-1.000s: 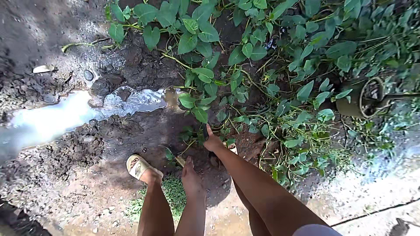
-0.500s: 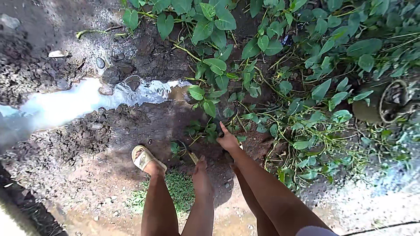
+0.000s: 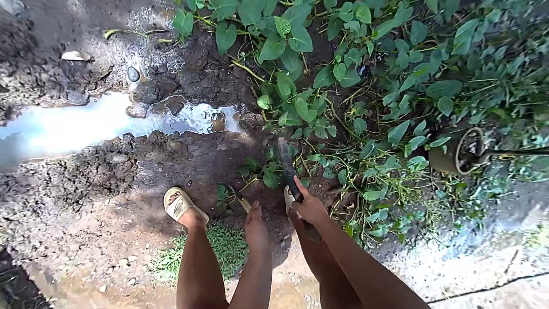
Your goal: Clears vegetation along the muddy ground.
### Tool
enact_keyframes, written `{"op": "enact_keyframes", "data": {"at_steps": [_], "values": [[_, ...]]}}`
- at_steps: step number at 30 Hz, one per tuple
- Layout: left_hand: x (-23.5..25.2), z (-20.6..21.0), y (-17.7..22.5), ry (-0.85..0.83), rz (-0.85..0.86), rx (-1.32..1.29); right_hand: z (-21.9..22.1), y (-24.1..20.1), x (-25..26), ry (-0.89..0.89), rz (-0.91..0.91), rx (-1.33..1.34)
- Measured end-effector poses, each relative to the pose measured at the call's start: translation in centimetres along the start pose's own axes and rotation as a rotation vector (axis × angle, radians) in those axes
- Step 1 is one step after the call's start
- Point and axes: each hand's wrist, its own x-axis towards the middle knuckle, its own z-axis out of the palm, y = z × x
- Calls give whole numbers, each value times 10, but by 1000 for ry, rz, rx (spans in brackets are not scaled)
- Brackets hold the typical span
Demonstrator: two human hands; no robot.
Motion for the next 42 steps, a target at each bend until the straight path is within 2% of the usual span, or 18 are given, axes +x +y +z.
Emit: {"op": "enact_keyframes", "data": {"at_steps": [3, 6, 9, 12, 13, 15, 16, 19, 20, 22, 25, 27, 28, 30, 33, 36, 39, 42], "values": [[1, -3, 9, 49, -18, -10, -19, -31, -19, -53, -96, 50], [-6, -4, 30, 62, -55, 43, -30, -84, -24, -123, -187, 183], [-7, -5, 29, 48, -54, -7, -35, -148, -25, -215, -358, 587], [7, -9, 12, 54, -43, -105, -37, -196, -12, -600, -544, 1158], [11, -11, 11, 66, -49, -78, -35, -210, 3, -831, -617, 1399], [10, -13, 15, 67, -59, -69, -39, -250, 24, -1328, -598, 1790], [8, -13, 17, 69, -56, -80, -44, -272, 30, -1453, -594, 1822], [-2, -9, 23, 99, -36, -143, -45, -305, 32, -1634, -659, 1833], [-8, -5, 29, 113, -36, -158, -44, -306, 32, -1638, -709, 1770], [-13, 0, 34, 140, -48, -139, -48, -303, 21, -1478, -785, 1572], [-11, -1, 27, 112, -58, -79, -65, -272, -16, -1008, -755, 1190], [1, -5, 14, 102, -57, -64, -67, -227, -37, -715, -633, 868], [0, -4, 17, 99, -64, -56, -66, -199, -43, -650, -569, 749], [-7, 0, 27, 98, -74, -41, -64, -135, -49, -604, -467, 609], [7, -1, 3, 98, -20, -83, -62, -43, -56, -490, -330, 408], [10, 5, -6, 98, -14, -41, -61, 24, -45, -380, -181, 259], [11, 12, -9, 106, -12, -1, -58, 59, -25, -302, -72, 264], [10, 18, -14, 106, -6, 25, -67, 63, -11, -251, -9, 301]]}}
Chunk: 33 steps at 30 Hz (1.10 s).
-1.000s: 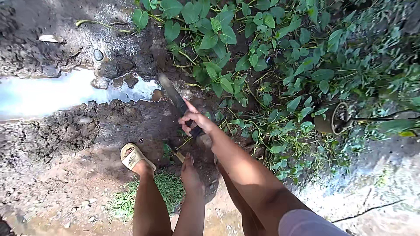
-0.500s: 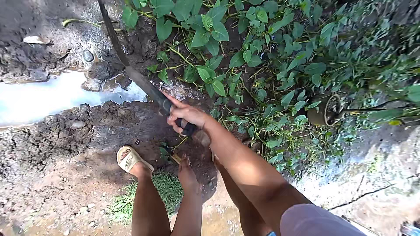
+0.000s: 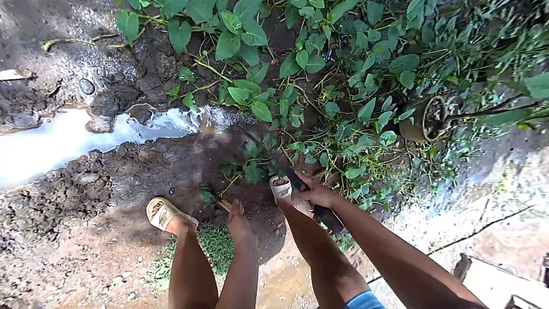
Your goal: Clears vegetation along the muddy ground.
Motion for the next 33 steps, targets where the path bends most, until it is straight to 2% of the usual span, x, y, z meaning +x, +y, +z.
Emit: {"op": "enact_keyframes", "data": {"at_steps": [4, 11, 18, 22, 25, 29, 33], "values": [[-1, 6, -4, -11, 8, 24, -10, -16, 13, -7, 36, 103], [2, 11, -5, 1, 8, 74, -26, -56, 23, -61, 123, 22], [1, 19, 5, -7, 26, 96, 10, -99, 56, 49, 174, -12], [3, 12, 9, -1, 17, 90, 30, -80, 80, 89, 195, 5], [3, 5, 14, 25, -17, 191, 49, -65, 95, 100, 228, -63], [11, 1, 0, 18, 6, 170, 73, -41, 106, 162, 200, -18], [-1, 3, -1, -22, 31, 111, 57, -33, 92, 180, 132, 82]]}}
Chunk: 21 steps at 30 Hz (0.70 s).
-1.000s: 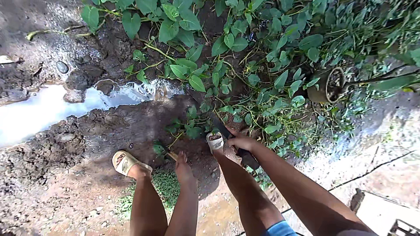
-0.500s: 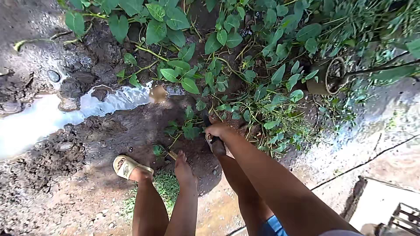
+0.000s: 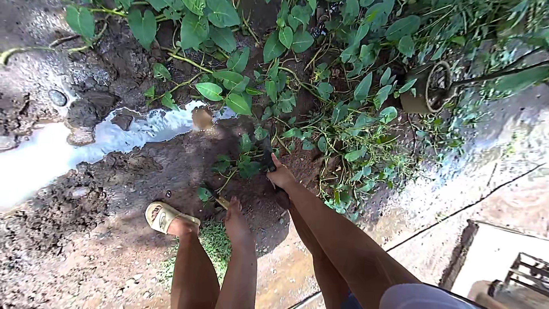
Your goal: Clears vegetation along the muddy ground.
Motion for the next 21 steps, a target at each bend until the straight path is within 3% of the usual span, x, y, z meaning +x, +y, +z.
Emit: {"op": "enact_keyframes", "data": {"at_steps": [7, 12, 16, 21], "values": [[-6, 2, 0, -11, -14, -33, -32, 14, -49, 0, 6, -25], [9, -4, -15, -43, -14, -21, -71, 22, -96, 113, -32, -47], [2, -3, -6, -40, -54, -65, -122, -1, -121, 234, -112, -31], [-8, -5, 9, -44, -95, -67, -173, -65, -139, 395, -239, 5]]}}
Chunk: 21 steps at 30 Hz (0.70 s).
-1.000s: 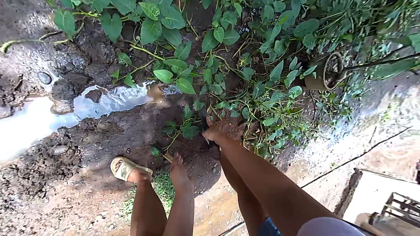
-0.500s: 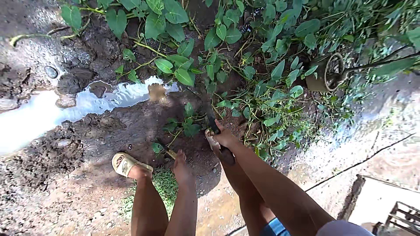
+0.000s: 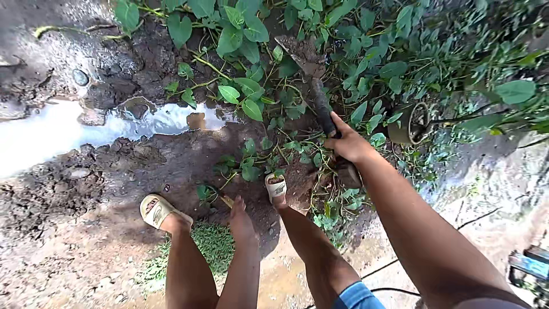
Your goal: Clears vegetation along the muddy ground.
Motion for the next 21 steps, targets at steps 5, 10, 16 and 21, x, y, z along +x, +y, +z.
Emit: {"op": "enact_keyframes", "data": {"at_steps": [5, 10, 16, 21], "values": [[6, -2, -4, -20, 31, -27, -24, -79, 5, -91, -209, 398], [-6, -4, 5, -34, 47, -56, 7, -148, -4, 33, -357, 213], [-10, -3, 15, -22, 46, -37, 71, -187, -46, -655, -552, 750], [-14, -5, 6, -22, 91, -87, 198, -220, -11, -1734, -237, 1725]]}}
